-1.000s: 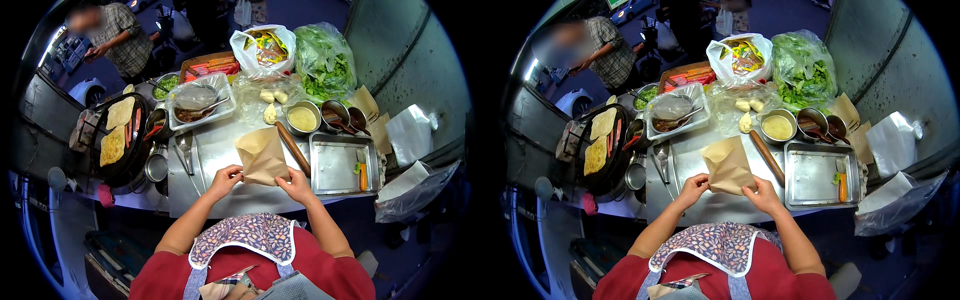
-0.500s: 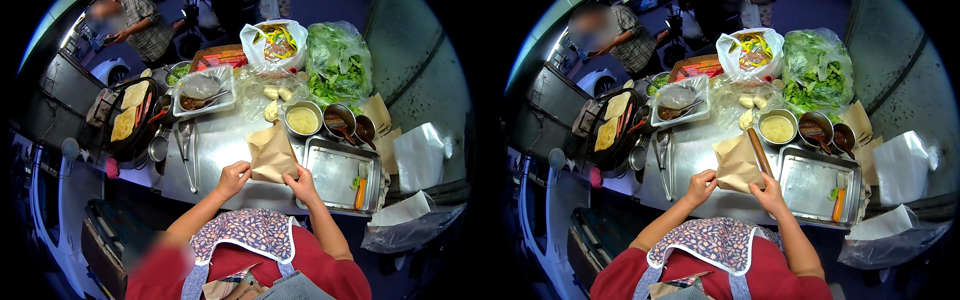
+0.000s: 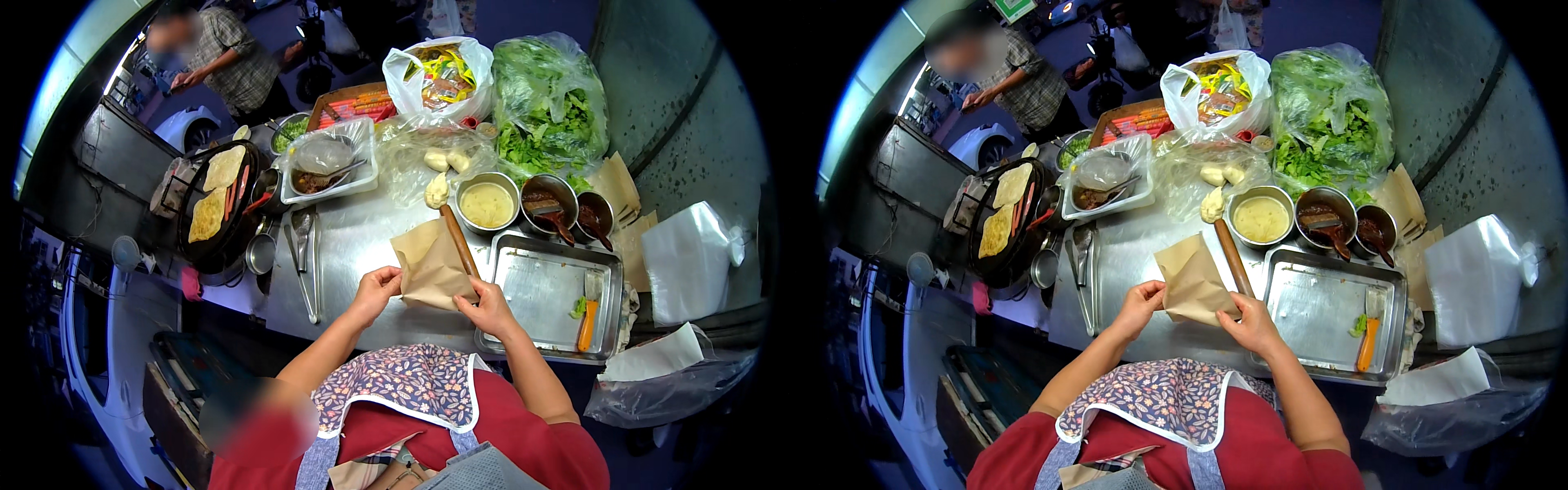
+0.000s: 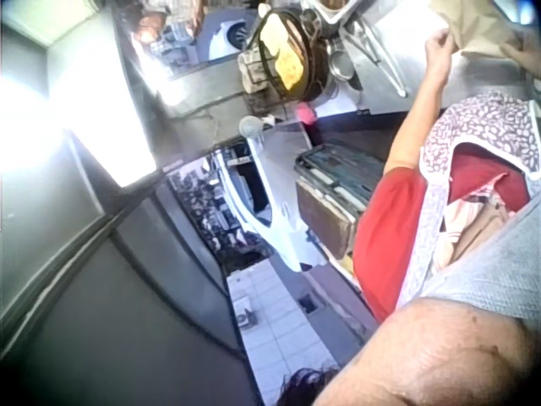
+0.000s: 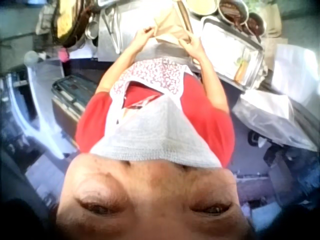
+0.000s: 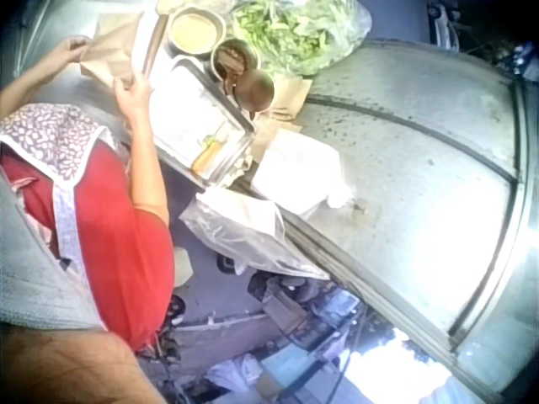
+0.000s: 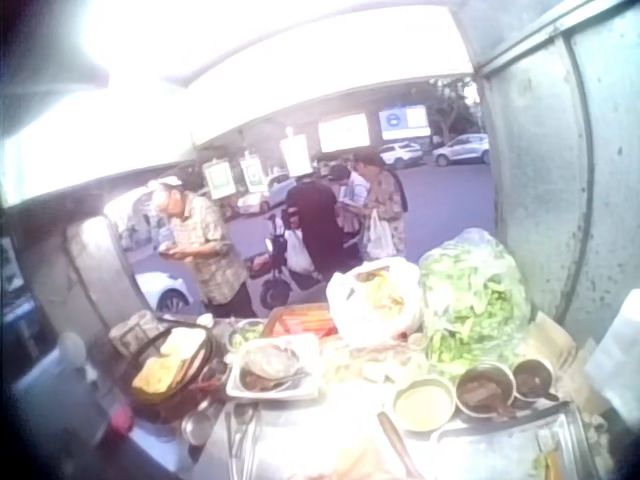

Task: The person rolls out dough with a rolling pin, cooks crepes on a griddle, and assembles them with fillings like egg, sausage, and lettuce. They then fold, cut, and package the crepes for takeaway.

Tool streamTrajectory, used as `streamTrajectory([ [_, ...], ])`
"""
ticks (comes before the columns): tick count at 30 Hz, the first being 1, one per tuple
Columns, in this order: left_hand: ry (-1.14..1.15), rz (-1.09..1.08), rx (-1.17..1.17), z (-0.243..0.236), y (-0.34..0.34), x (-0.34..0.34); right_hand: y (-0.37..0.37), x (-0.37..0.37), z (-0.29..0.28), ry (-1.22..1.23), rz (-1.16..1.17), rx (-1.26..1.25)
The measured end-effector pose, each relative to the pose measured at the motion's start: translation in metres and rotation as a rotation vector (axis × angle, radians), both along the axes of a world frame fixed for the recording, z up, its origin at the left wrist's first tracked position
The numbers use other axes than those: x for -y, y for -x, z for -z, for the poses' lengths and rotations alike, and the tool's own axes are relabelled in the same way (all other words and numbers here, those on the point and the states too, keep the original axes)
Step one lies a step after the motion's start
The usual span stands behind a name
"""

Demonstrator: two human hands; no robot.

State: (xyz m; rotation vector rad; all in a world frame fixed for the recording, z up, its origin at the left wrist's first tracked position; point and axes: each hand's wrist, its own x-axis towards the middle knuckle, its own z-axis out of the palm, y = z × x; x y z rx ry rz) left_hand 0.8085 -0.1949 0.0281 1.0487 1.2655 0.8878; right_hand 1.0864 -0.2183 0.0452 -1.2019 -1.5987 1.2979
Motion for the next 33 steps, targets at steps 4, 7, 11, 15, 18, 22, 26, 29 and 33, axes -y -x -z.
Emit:
streamTrajectory([
  [4,-0.237,-0.100,-0.238,0.005,0.015,-0.007,-0.006,0.000,0.006,0.154,0.071,-0.117],
  [7,-0.377,-0.034,-0.399,-0.016,0.005,-0.014,-0.021,-0.001,0.023,0.154,0.102,-0.150],
  [11,-0.466,0.096,-0.525,-0.027,-0.015,-0.016,-0.049,0.001,0.033,0.079,0.091,0.078],
  [15,-0.412,0.114,-0.319,-0.027,-0.028,-0.004,-0.080,0.000,0.036,0.096,0.238,-0.056],
  [18,-0.335,0.138,-0.211,-0.018,-0.013,0.000,-0.137,0.003,0.025,-0.047,0.647,-0.325],
  [22,-0.237,0.177,-0.270,0.006,0.023,0.007,-0.230,-0.006,0.021,-0.431,1.183,-0.070],
  [26,-0.133,0.092,-0.288,0.017,0.049,0.027,-0.286,-0.041,0.014,-0.482,1.468,0.398],
  [29,-0.095,0.050,-0.324,0.028,0.077,0.042,-0.310,-0.080,0.024,-0.352,1.455,0.585],
  [33,-0.061,0.018,-0.354,0.042,0.094,0.048,-0.362,-0.125,0.082,-0.357,1.523,0.807],
])
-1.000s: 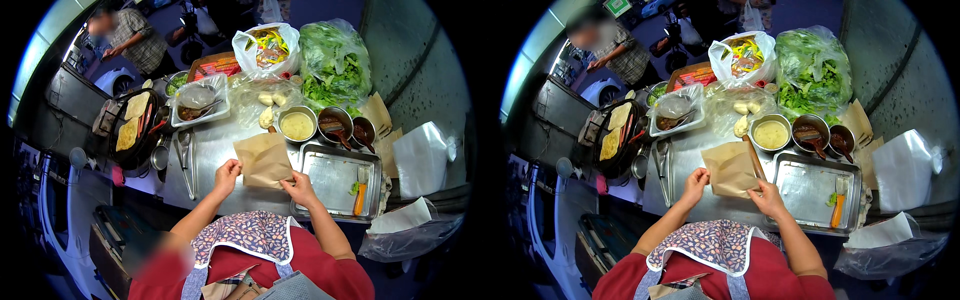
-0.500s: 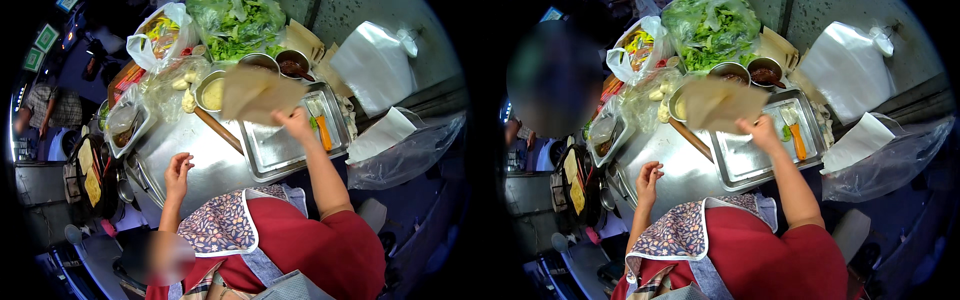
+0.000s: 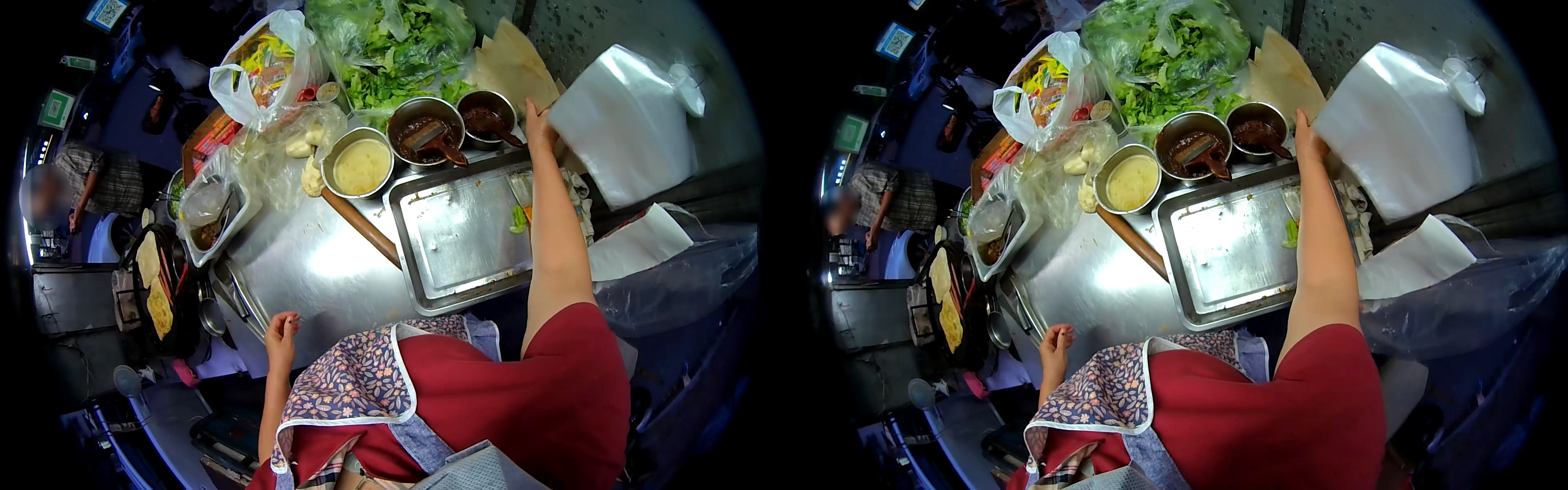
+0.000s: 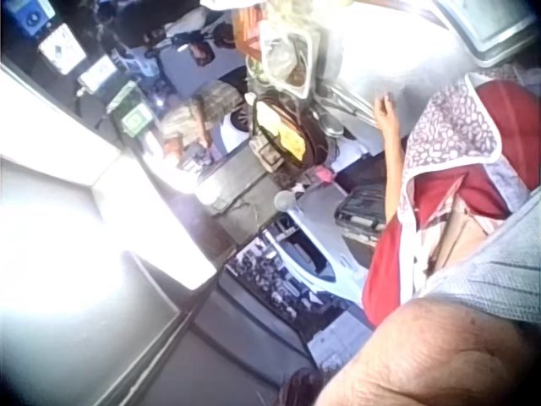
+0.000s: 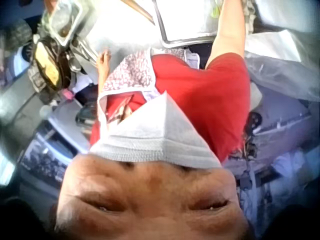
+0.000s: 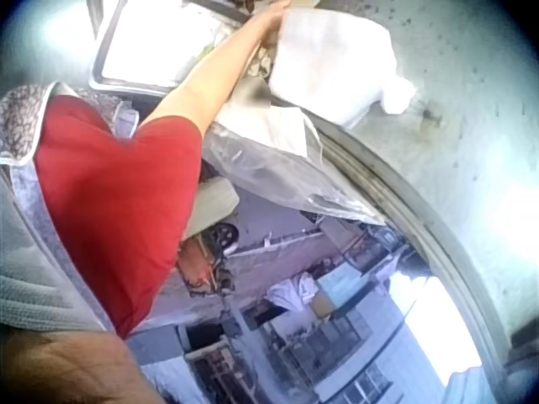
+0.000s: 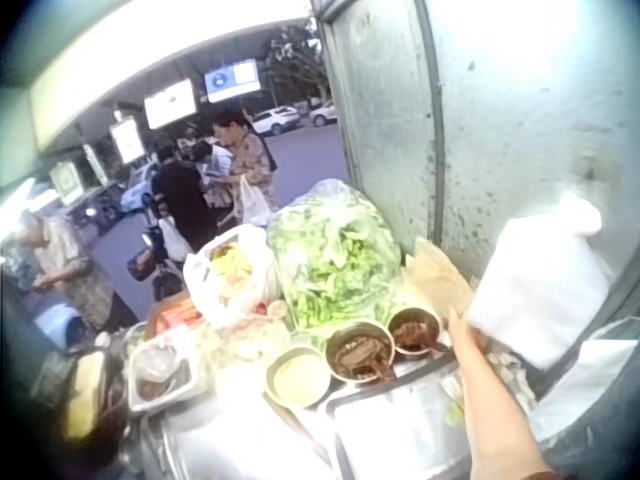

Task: The person rolls out dough with a rolling pin, cooks crepes on a griddle, and assembles them with fillings like egg, sausage, and lettuce. They then fold, cut, and package the crepes for takeaway.

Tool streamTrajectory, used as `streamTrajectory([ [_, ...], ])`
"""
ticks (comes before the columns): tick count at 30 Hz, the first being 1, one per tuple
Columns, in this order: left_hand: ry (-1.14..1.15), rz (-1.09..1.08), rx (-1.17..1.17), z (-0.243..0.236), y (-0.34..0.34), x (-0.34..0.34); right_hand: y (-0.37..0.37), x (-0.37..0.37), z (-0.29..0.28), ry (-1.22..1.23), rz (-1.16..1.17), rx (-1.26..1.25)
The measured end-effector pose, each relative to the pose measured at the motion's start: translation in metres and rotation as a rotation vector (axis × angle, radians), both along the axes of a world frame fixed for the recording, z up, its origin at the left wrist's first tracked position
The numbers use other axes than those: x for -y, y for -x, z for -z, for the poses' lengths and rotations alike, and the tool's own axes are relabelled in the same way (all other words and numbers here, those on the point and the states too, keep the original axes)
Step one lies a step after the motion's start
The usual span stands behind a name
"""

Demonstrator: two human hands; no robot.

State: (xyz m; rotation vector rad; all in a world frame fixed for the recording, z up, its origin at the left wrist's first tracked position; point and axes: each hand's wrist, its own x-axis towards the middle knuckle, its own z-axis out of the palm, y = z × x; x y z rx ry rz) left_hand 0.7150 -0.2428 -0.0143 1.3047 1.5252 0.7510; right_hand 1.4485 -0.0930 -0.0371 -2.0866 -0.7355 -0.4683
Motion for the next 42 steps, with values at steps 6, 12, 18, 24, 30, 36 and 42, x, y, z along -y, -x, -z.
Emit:
streamTrajectory([
  [6,0.046,-0.134,-0.019,0.014,0.018,0.030,-0.021,-0.007,0.018,0.112,-0.122,-0.102],
  [12,0.094,-0.159,-0.030,0.025,0.023,0.032,-0.044,0.016,0.017,0.654,-0.146,-0.162],
  [18,0.103,-0.121,-0.034,0.009,0.020,0.024,-0.034,0.044,0.003,0.716,-0.216,-0.297],
  [24,0.050,-0.077,-0.051,0.032,0.030,0.020,-0.088,0.113,0.060,0.098,-0.342,-0.133],
  [30,0.059,-0.143,-0.080,0.051,0.043,0.045,0.118,0.144,-0.039,-0.310,-0.302,-0.238],
  [36,0.027,-0.143,0.020,0.055,0.022,0.010,0.308,0.102,-0.100,-0.150,-1.050,0.102],
  [42,-0.032,-0.202,0.097,0.037,0.022,0.015,0.402,0.033,-0.106,0.062,-1.330,-0.083],
])
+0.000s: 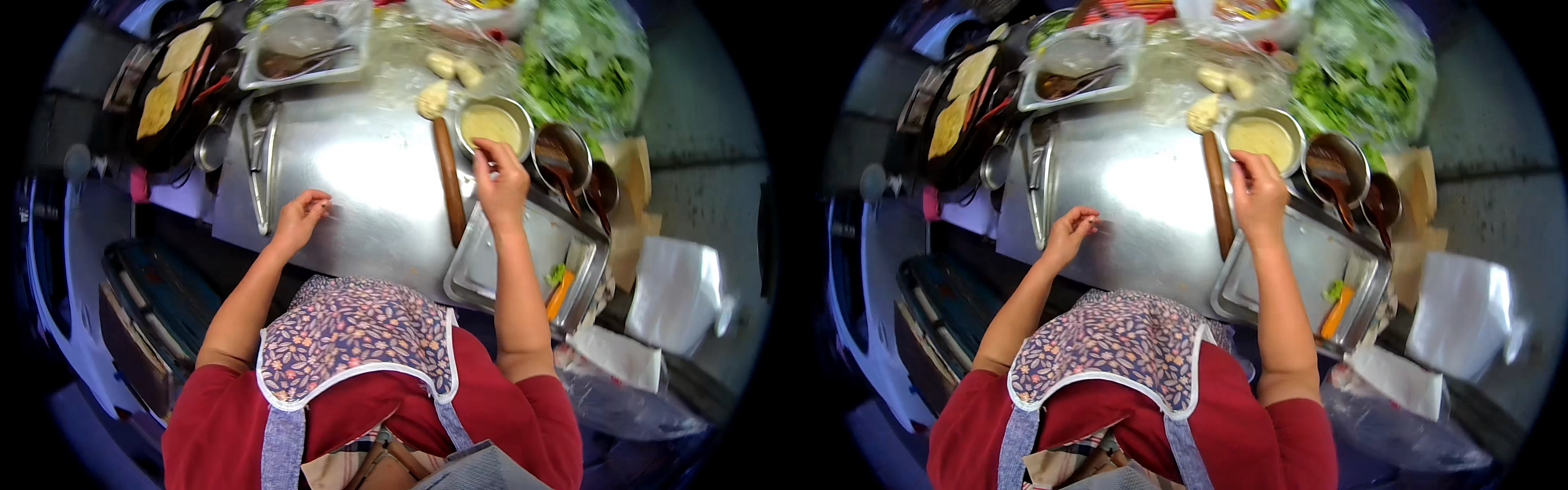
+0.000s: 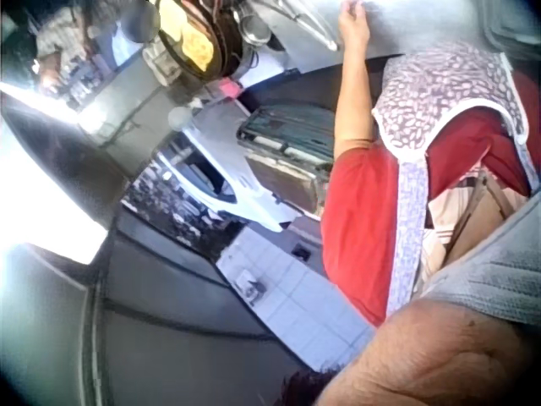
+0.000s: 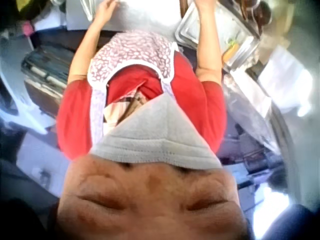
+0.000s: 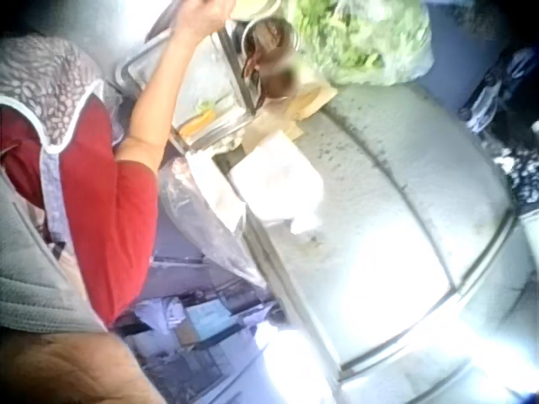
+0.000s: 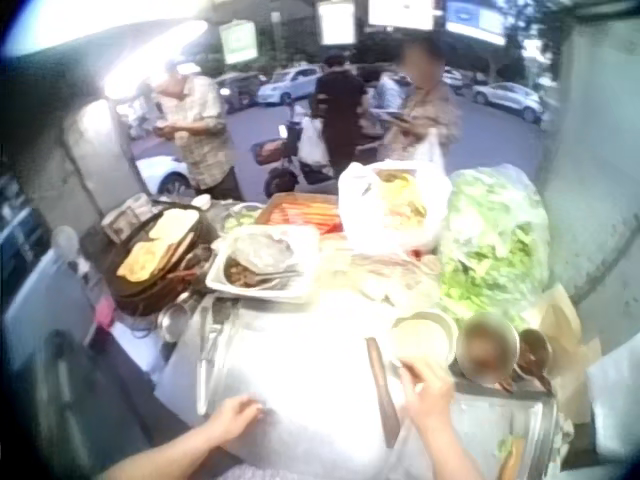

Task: The person rolls out dough with a rolling pin, cooks crepes on a griddle, and assembles them with fillings like egg, sausage, and lettuce. They then fold, cut, and package the crepes for takeaway.

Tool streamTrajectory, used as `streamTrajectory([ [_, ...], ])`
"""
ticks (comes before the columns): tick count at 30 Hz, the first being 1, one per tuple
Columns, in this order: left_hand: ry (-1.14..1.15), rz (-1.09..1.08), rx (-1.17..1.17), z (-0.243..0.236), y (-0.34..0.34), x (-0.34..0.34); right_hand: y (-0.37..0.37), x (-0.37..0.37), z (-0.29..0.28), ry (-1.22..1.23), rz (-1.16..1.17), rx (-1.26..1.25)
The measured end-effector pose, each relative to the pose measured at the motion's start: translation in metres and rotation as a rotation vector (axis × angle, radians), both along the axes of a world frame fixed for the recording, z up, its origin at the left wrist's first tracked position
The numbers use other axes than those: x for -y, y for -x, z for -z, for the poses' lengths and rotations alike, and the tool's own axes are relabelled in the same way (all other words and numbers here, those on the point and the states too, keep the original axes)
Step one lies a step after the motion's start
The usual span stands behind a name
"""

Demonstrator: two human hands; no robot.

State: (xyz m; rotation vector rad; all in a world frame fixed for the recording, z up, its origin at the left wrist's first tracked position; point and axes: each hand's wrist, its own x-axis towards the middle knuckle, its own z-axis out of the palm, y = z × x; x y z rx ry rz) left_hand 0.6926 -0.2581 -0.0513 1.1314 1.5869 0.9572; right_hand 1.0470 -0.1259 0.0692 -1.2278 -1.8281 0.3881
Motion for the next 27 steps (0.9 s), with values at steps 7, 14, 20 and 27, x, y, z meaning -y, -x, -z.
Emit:
streamTrajectory([
  [7,-0.002,-0.203,-0.104,0.033,0.014,0.110,0.054,0.022,0.052,0.207,-0.316,-0.002],
  [14,0.046,-0.696,-0.093,0.073,0.058,0.221,0.115,0.055,0.091,0.432,-0.636,0.232],
  [20,-0.041,-1.237,-0.221,0.082,0.085,0.263,0.111,0.017,0.096,0.628,-0.790,0.211],
  [27,0.105,-1.676,-0.928,0.033,0.079,0.387,0.183,-0.002,0.102,0.693,-1.082,0.185],
])
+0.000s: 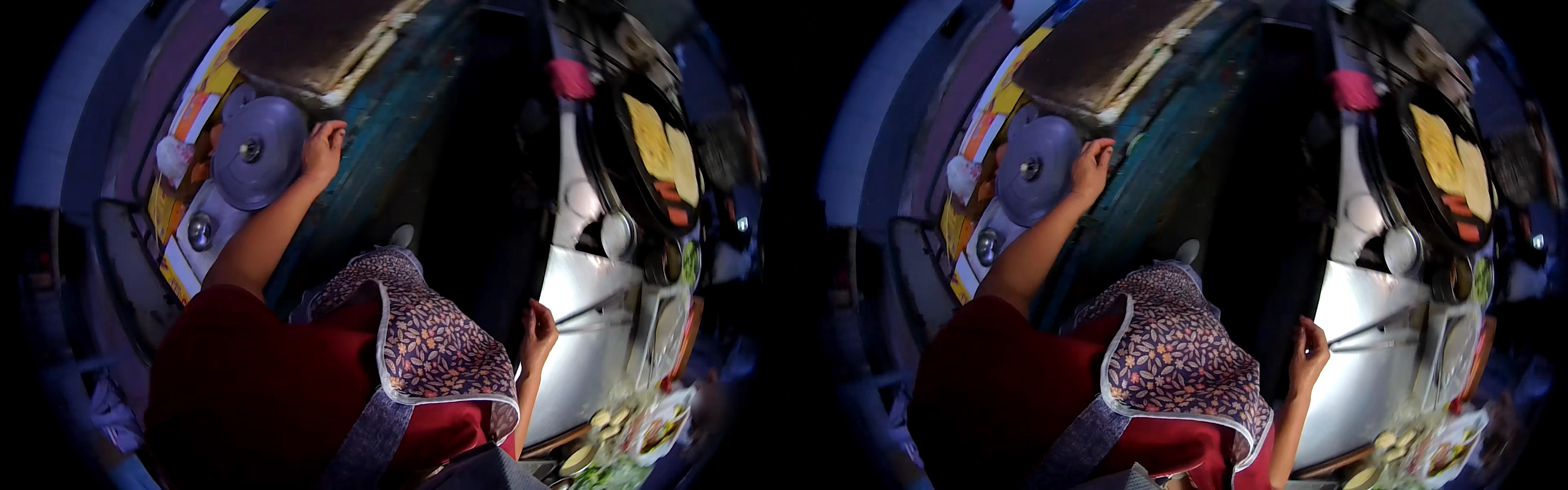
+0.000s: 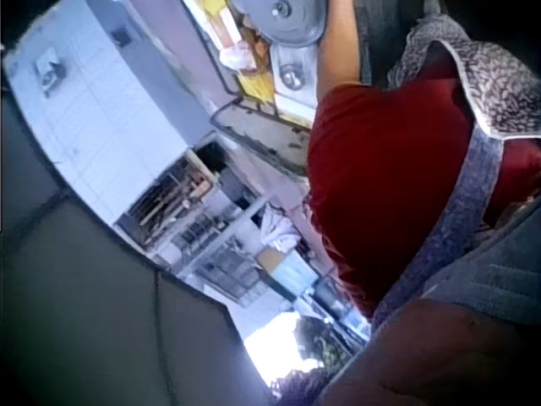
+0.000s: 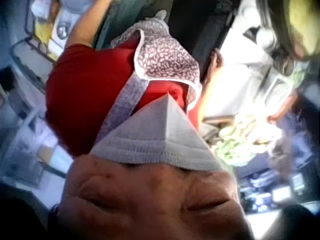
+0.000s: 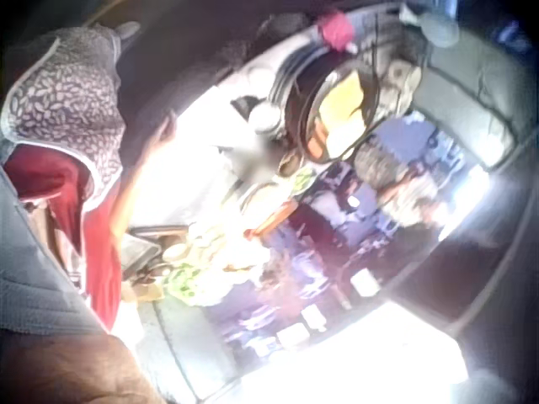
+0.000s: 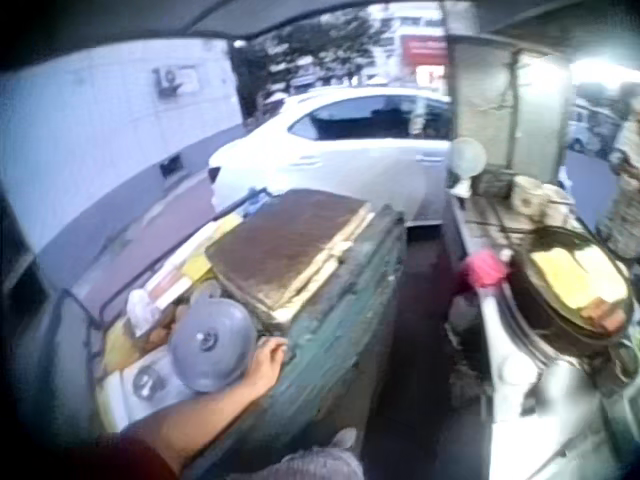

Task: The person rolls out dough with a rolling pin, cooks crepes on a griddle, and assembles them with fillings like egg, sausage, and lettuce. They then fold, cut, and package the crepes for takeaway.

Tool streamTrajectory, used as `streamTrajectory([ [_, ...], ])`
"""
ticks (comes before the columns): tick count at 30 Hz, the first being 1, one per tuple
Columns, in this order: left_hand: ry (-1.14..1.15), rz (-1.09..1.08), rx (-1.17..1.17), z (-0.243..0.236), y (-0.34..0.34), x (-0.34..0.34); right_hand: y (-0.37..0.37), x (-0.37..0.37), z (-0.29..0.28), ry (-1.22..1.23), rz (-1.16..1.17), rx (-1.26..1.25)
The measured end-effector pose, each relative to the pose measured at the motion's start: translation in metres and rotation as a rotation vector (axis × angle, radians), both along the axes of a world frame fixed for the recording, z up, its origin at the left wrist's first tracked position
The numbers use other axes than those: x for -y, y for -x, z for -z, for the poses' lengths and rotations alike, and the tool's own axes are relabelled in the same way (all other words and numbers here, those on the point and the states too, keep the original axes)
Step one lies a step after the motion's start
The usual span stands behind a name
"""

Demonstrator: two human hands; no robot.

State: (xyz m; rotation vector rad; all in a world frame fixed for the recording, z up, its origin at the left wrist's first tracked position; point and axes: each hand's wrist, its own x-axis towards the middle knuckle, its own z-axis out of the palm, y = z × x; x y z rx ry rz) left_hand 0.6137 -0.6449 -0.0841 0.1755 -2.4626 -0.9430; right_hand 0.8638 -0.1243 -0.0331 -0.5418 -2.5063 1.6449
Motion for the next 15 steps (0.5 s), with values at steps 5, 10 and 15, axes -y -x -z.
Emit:
streamTrajectory([
  [5,0.028,-0.211,-0.126,-0.045,-0.088,0.029,0.125,0.071,-0.050,-0.140,-0.583,-0.236],
  [10,0.064,-0.580,-0.128,-0.061,-0.170,0.007,0.243,0.178,-0.097,-0.340,-1.104,-0.500],
  [15,-0.300,-0.851,0.011,-0.003,-0.316,-0.049,0.294,0.274,-0.039,-0.418,-1.155,-0.432],
])
